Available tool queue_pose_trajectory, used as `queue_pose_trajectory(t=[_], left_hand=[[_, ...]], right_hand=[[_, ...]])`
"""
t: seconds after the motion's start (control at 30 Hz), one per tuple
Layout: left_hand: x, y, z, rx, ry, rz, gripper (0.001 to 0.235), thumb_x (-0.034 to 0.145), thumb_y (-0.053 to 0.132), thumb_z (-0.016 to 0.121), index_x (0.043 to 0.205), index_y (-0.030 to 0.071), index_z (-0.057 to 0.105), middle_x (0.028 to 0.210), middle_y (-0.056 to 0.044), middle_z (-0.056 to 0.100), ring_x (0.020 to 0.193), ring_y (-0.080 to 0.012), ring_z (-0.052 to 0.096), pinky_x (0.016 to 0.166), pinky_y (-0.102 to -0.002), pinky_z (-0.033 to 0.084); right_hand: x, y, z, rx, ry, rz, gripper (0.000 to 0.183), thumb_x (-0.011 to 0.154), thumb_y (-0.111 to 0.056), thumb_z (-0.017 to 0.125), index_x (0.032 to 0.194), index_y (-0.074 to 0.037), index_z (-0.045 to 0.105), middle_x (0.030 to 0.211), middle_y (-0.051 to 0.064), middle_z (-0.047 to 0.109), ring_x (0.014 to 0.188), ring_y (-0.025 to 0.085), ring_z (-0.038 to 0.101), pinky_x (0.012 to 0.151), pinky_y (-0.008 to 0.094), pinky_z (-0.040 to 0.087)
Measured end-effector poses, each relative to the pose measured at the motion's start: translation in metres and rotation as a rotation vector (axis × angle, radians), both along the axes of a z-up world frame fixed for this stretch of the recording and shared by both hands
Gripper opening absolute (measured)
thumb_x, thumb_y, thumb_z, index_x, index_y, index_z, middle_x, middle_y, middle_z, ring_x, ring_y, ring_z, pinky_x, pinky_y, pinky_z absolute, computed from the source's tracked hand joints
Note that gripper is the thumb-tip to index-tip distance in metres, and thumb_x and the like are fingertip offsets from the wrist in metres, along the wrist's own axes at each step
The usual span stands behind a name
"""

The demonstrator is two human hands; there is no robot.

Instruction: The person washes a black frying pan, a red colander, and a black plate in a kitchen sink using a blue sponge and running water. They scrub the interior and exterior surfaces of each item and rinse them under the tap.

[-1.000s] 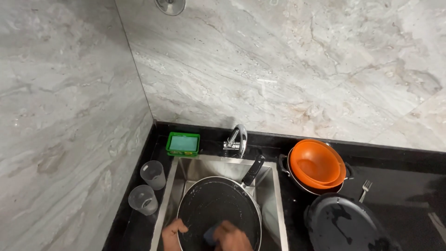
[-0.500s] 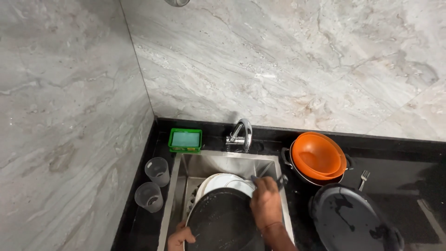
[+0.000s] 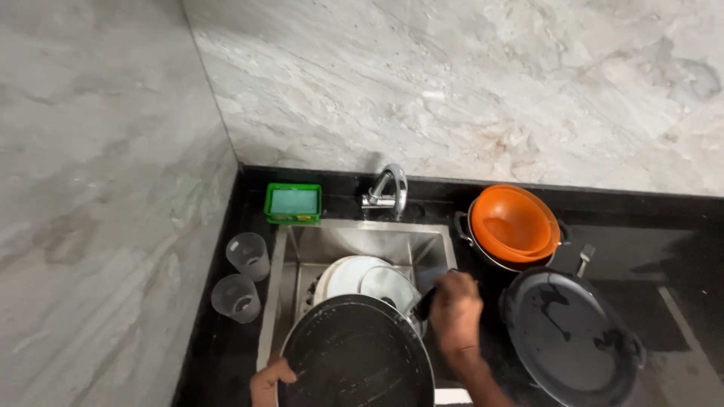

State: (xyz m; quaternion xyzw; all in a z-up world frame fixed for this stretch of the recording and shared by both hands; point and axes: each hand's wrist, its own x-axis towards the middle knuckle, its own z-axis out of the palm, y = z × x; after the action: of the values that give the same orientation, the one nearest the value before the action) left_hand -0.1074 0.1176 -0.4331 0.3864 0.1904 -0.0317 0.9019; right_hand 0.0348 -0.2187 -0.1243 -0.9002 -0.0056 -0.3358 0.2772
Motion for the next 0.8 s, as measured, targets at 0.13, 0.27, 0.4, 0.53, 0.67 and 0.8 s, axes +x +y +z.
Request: queue_pose_trajectory(t=[0.13,0.27,0.4,0.53,0.67,0.8], left_hand=[[0.069,-0.005,0.041,-0.064,0.036,0.006,0.040,0.075,-0.008,0.049,0.110,-0.020,0.063,0.117,-0.023,0.071,0.097,-0.0298,0.069,0.084,-0.047,0.054],[0.032,0.027,-0.086,-0.110,0.080,0.031,0.025,0.085,0.004,0.050,0.102,-0.012,0.061,0.101,-0.020,0.066,0.085,-0.0315,0.065,0.078,-0.050,0.054],[0.119,0.023,-0.083,-0.183,0.166,0.013,0.025,0.098,0.019,0.052,0.093,-0.006,0.057,0.083,-0.019,0.057,0.073,-0.0346,0.060,0.075,-0.053,0.054],[0.125,-0.042,0.194,-0.257,0.469,-0.139,0.028,0.077,0.014,0.046,0.096,0.000,0.060,0.087,-0.012,0.066,0.078,-0.0303,0.065,0.076,-0.053,0.055],[0.159,-0.057,0.192,-0.026,0.475,-0.193,0.039,0.067,0.010,0.050,0.101,0.001,0.067,0.082,-0.012,0.069,0.071,-0.0298,0.065,0.067,-0.044,0.054],[0.191,-0.055,0.124,0.150,0.283,-0.339,0.040,0.066,0.009,0.052,0.101,-0.001,0.068,0.079,-0.009,0.064,0.065,-0.0242,0.059,0.059,-0.038,0.049]], right_hand=[[-0.002,0.014,-0.004,-0.023,0.064,0.160,0.024,0.076,0.011,0.061,0.094,-0.002,0.071,0.092,0.017,0.069,0.084,0.037,0.068,0.071,0.044,0.057],[0.018,-0.013,-0.030,-0.016,0.022,0.010,0.024,0.081,0.014,0.062,0.099,0.000,0.070,0.096,0.019,0.070,0.088,0.038,0.069,0.076,0.044,0.057],[0.018,-0.011,-0.040,0.201,0.438,0.253,0.023,0.077,0.005,0.070,0.098,-0.003,0.075,0.092,0.015,0.076,0.071,0.026,0.076,0.063,0.036,0.060],[0.006,-0.013,-0.072,0.314,0.499,0.080,0.018,0.080,0.001,0.073,0.096,-0.005,0.079,0.087,0.013,0.080,0.074,0.018,0.078,0.070,0.030,0.060],[-0.009,-0.019,-0.090,0.482,0.615,-0.090,0.018,0.081,-0.001,0.076,0.098,-0.005,0.080,0.083,0.009,0.082,0.074,0.012,0.077,0.072,0.027,0.059],[-0.017,-0.028,-0.105,0.655,0.657,-0.094,0.018,0.082,-0.002,0.077,0.100,-0.003,0.079,0.083,0.006,0.082,0.073,0.009,0.074,0.070,0.026,0.059]])
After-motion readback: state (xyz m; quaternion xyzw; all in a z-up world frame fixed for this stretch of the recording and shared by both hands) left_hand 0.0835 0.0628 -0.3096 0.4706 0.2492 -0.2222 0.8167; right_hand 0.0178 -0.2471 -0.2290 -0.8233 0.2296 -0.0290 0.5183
